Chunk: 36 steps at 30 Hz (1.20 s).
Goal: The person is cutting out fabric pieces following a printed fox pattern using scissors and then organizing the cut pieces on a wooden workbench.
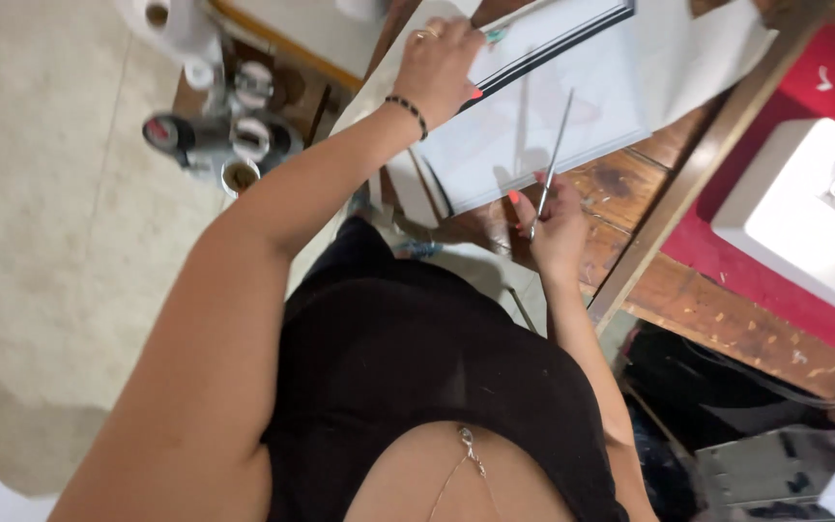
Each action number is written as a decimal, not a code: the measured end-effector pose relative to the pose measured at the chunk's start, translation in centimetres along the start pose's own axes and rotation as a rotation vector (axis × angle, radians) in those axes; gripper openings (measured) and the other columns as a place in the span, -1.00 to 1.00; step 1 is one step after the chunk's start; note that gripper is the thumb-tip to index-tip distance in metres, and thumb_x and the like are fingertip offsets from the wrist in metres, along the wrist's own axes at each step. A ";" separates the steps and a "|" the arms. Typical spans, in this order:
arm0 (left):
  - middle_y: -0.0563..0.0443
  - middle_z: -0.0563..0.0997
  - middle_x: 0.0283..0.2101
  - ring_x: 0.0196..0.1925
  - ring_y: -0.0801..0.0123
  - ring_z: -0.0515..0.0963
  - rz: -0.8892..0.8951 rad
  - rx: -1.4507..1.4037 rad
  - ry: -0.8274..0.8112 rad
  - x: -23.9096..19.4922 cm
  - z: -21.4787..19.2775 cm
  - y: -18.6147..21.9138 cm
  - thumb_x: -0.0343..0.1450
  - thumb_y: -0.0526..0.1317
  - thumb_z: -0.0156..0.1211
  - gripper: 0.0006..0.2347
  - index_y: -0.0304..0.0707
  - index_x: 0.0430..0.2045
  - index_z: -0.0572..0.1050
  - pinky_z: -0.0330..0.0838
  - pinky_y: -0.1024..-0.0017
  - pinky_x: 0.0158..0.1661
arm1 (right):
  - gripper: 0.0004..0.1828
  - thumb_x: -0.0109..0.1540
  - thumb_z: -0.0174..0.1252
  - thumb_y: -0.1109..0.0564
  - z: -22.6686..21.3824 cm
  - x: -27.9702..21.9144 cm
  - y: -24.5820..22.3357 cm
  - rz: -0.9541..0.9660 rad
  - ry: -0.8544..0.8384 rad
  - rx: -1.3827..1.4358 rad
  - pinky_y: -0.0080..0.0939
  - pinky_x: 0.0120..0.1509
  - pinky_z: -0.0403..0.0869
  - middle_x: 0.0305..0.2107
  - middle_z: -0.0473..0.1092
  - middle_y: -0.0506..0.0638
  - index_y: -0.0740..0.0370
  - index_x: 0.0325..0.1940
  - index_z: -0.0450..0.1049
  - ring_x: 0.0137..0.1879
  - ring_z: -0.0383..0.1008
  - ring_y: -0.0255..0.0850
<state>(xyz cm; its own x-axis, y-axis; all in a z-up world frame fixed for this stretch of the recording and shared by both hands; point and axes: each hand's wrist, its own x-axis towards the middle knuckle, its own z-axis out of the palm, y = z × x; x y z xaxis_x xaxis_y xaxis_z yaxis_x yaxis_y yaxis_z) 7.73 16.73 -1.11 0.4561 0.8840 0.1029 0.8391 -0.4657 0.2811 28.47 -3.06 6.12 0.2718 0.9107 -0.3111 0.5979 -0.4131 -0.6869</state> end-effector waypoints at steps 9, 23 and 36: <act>0.10 0.37 -0.48 -0.48 0.29 0.30 -0.094 -0.150 -0.513 7.5 -0.9 -1.6 0.20 0.18 0.61 -0.44 -0.06 -0.49 0.24 0.13 0.29 -0.51 | -0.40 0.30 0.26 -0.03 -0.6 -1.2 2.3 0.143 0.037 0.531 -0.40 -0.45 0.43 -0.46 0.36 -0.14 0.18 0.36 0.26 -0.54 0.35 -0.39; -0.11 0.58 -0.06 -0.23 0.19 0.54 0.058 -0.514 -0.584 6.8 -5.6 3.0 0.57 -0.27 -0.09 -0.71 -0.24 0.20 0.32 0.40 0.26 -0.26 | -0.78 0.34 0.25 -0.06 -2.6 -1.7 4.9 0.146 0.171 0.678 -0.51 -0.41 0.36 -0.49 0.45 -0.15 0.12 -0.12 0.54 -0.55 0.35 -0.46; -0.09 0.46 -0.27 -0.26 0.15 0.40 0.400 -0.020 -1.028 12.0 -4.9 -8.8 0.60 0.07 -0.06 -0.64 -0.29 -0.19 0.46 0.26 0.21 -0.24 | -0.35 0.29 0.34 -0.10 -6.4 -0.2 3.9 0.246 0.166 -0.132 0.07 -0.27 0.38 -0.55 0.42 -0.02 -0.08 0.41 0.28 -0.38 0.44 0.04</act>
<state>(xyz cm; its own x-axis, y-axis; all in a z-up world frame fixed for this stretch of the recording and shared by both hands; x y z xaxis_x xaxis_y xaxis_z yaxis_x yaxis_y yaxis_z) 4.36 31.69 2.33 0.7304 0.2087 -0.6503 0.5752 -0.7014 0.4209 35.59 -4.87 7.69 0.5331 0.7757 -0.3379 0.5887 -0.6269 -0.5103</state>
